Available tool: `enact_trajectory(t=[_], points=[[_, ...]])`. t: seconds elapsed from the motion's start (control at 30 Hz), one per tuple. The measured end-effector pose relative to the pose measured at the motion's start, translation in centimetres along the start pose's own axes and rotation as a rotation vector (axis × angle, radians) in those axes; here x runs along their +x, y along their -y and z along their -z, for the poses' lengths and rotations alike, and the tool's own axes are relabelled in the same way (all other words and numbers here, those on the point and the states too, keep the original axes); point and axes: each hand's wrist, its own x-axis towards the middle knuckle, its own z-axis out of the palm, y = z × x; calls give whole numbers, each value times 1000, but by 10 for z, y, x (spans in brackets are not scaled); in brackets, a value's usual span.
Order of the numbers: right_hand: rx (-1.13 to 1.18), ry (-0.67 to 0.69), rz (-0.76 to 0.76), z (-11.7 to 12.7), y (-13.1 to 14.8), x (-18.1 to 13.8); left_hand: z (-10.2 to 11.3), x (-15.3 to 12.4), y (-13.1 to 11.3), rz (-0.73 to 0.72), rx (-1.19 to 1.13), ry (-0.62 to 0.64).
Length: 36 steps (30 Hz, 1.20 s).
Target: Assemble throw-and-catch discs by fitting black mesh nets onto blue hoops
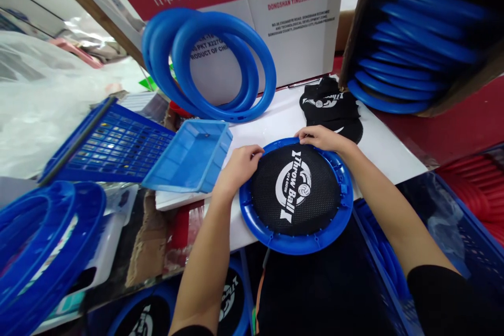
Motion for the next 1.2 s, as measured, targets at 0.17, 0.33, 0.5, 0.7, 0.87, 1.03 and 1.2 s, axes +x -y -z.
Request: enact_trajectory(t=[0.17, 0.33, 0.5, 0.7, 0.87, 1.03, 1.2], points=[[-29, -9, 16, 1, 2, -2, -20, 1, -5, -285, 126, -24], [5, 4, -11, 3, -1, -2, -29, -1, -8, -344, 205, 49], [9, -72, 29, -4, 4, -3, -21, -2, -2, -238, 246, -13], [-304, 69, 202, -17, 15, -7, -19, -4, -7, -305, 219, 48], [-348, 148, 169, -21, 18, -6, -26, -7, -13, -226, 235, 112], [-185, 136, 105, -18, 22, -5, -24, -3, -16, -150, 15, 76], [-72, 69, 54, -14, 24, -5, -15, 4, -12, 67, -337, 18]])
